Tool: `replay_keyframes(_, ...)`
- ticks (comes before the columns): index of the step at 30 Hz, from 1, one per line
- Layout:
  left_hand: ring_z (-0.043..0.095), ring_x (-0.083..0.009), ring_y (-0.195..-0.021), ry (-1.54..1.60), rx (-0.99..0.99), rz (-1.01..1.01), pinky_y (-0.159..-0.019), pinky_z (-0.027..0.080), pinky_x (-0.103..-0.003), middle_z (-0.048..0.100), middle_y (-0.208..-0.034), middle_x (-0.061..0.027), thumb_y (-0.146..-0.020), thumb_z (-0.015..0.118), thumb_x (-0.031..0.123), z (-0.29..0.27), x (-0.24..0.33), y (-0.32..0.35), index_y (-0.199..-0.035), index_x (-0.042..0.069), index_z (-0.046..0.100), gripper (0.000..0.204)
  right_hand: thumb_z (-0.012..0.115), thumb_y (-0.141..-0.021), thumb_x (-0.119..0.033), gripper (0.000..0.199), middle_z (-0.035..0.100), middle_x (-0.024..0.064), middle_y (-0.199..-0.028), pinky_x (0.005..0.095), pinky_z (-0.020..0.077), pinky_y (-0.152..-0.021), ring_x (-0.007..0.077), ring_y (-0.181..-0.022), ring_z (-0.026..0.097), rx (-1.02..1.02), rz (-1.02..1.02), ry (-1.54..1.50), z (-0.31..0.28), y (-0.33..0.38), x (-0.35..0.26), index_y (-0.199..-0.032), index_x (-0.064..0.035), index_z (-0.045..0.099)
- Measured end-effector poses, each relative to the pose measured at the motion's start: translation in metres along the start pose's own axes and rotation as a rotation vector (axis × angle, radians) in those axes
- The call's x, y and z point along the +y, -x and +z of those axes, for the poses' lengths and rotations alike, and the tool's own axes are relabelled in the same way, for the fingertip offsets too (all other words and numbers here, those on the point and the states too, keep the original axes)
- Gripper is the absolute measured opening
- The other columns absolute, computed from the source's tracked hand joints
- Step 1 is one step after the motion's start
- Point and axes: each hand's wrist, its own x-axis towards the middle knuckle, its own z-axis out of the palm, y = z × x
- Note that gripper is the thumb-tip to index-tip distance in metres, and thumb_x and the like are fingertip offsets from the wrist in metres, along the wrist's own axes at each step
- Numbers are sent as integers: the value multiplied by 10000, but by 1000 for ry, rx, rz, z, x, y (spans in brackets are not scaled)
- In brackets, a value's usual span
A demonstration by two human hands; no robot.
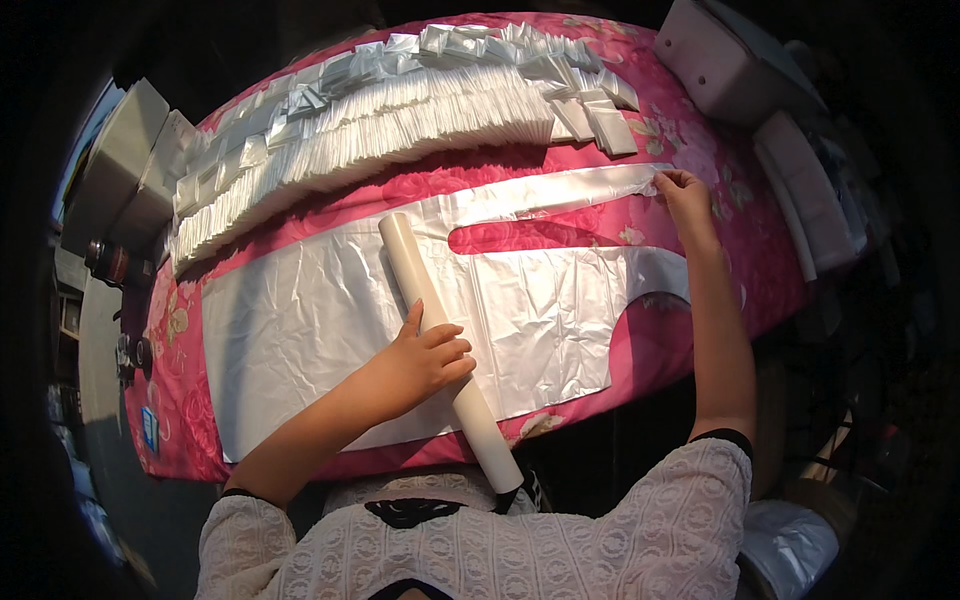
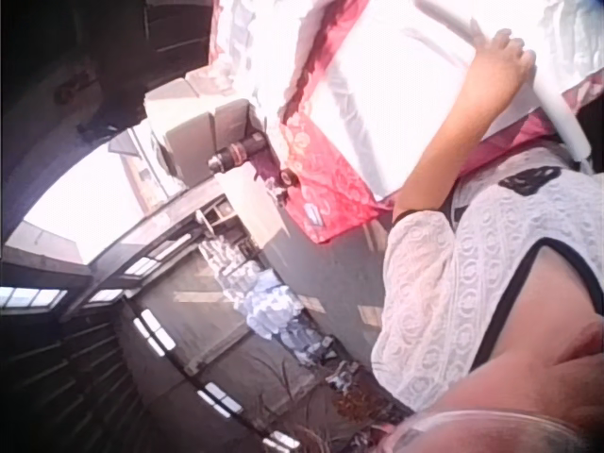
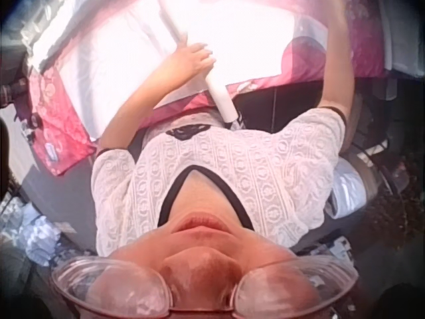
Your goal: The person repeatedly unrolls a silver sheet from a roll, folds it into a small rectangle, and places it on a growing stack on a pink tablecloth. The process is repeated multiple times throughout the clip.
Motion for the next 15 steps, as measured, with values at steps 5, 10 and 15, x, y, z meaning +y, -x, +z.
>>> replay_keyframes(5, 410, -204, -1218, -24, 48, 56, -1016, 258, -594, 501, -1214, -12, -813, 511, 125, 12, 6, -2, -1110, 137, 524, 298, 660, -805, -132, 171, 633, 6, -815, 193, 407, -540, 64, -634, 537, 86, -40, -50, 2, -9, 8, -943, -36, 630)
replay_keyframes(10, 353, -255, -1280, 199, 53, 83, -1053, 185, -593, 453, -1308, -75, -783, 505, 32, 19, -17, -23, -1152, 98, 509, 374, 671, -801, -116, 206, 618, -2, -803, 179, 403, -535, 51, -629, 527, 57, -18, -175, -3, 11, -21, -987, -42, 621)
replay_keyframes(15, 349, -267, -1288, 1043, 388, -177, -1076, 240, -461, 398, -1364, -121, -828, 497, 62, 15, -9, -5, -1270, 97, 446, 446, 657, -810, -60, 207, 633, 39, -829, 163, 428, -547, 43, -644, 545, -247, -107, -381, 45, 98, -102, -1000, 0, 600)
